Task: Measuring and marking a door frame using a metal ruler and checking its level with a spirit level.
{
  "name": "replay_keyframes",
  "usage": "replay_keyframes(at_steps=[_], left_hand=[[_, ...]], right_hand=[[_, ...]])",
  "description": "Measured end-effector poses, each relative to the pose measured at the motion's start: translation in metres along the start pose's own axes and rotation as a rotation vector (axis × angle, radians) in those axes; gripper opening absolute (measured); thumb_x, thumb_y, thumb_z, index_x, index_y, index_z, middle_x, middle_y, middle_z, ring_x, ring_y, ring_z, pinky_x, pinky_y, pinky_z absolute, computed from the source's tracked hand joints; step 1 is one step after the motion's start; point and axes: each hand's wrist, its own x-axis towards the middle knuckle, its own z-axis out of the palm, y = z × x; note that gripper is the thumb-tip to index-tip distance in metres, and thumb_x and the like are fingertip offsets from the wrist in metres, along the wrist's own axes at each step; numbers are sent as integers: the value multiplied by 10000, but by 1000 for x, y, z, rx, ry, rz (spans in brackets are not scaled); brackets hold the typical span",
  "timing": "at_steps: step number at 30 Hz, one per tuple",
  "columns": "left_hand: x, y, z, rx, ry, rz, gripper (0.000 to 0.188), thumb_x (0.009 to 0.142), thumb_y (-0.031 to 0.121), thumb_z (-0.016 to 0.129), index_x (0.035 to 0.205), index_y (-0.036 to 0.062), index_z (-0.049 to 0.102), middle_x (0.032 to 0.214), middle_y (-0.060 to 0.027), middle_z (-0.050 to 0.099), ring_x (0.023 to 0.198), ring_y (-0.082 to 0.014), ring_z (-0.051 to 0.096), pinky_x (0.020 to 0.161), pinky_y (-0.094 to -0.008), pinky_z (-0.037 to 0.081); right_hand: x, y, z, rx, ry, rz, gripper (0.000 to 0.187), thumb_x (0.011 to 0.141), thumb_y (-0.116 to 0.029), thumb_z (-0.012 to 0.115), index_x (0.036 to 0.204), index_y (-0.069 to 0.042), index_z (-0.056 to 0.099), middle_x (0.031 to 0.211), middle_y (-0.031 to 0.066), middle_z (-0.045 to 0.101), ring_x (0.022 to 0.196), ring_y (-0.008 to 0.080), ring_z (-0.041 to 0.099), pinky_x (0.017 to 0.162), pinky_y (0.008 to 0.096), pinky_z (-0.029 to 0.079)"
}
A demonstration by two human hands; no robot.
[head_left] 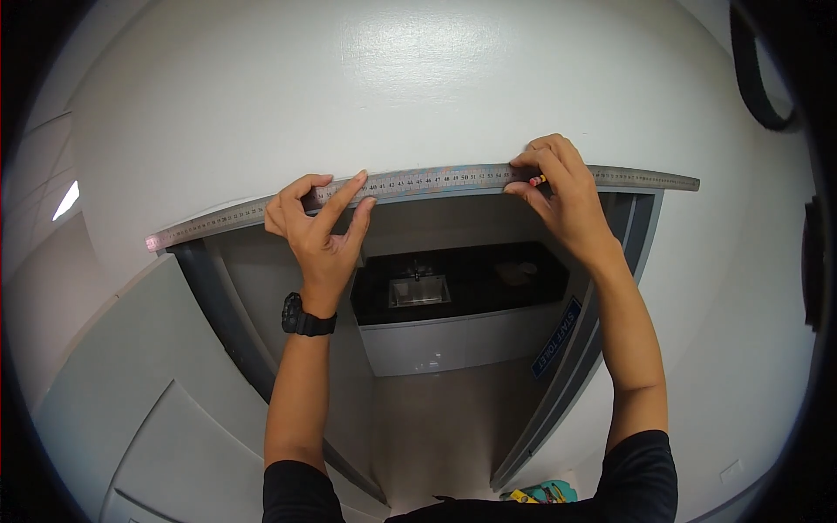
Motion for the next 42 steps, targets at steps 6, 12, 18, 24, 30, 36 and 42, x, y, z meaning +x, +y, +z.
replay_keyframes(at_steps=[6, 12, 18, 24, 30, 36, 42], left_hand=[[0, 1, 2, -40, 11, -22, 336, 792, 266, 882, 1122, 293, 825, 1173, -1, 565, 1106, -224, 412, 991, -390, 257], [0, 0, 3, -36, 21, -22, 337, 789, 255, 882, 1119, 296, 826, 1172, -8, 561, 1102, -232, 411, 992, -393, 257], [-2, 3, 3, -21, 18, -35, 331, 800, 234, 870, 1121, 303, 825, 1186, -22, 551, 1117, -243, 404, 993, -391, 262], [-2, 4, 4, -38, 19, -43, 337, 816, 188, 842, 1124, 325, 823, 1190, -21, 551, 1126, -248, 403, 1032, -420, 260], [-6, 5, 8, 55, -102, 59, 450, 856, 50, 714, 1133, 391, 812, 1208, -14, 564, 1196, -220, 481, 1157, -566, 141], [-7, 6, 13, 11, -46, 61, 476, 890, 19, 656, 1139, 396, 809, 1181, 2, 580, 1193, -204, 508, 1163, -590, 118], [-8, 6, 14, 9, -40, 64, 474, 892, 24, 653, 1146, 394, 807, 1184, 3, 582, 1177, -202, 513, 1164, -581, 117]], right_hand=[[0, 0, 2, -34, 47, -8, 325, 772, -118, 854, 1031, -43, 673, 1015, 83, 599, 954, 270, 565, 853, 401, 460], [1, 0, 4, -35, 70, -28, 311, 770, -119, 855, 1013, -45, 675, 998, 74, 600, 944, 261, 560, 848, 392, 455], [2, -1, 5, -51, 51, -12, 308, 769, -134, 856, 1001, -46, 674, 983, 71, 592, 930, 263, 552, 839, 394, 450], [1, 1, 8, -50, 61, -12, 296, 773, -147, 854, 988, -47, 677, 992, 70, 591, 939, 267, 553, 847, 398, 448], [2, 1, 10, -26, 66, 2, 280, 774, -152, 852, 972, -47, 683, 991, 69, 589, 947, 268, 556, 850, 401, 447], [2, 1, 9, -35, 70, -27, 277, 775, -151, 851, 969, -46, 683, 991, 67, 584, 948, 267, 555, 848, 402, 445], [3, 3, 9, -47, 72, -41, 279, 775, -157, 850, 971, -48, 683, 989, 67, 583, 944, 266, 552, 845, 401, 443]])
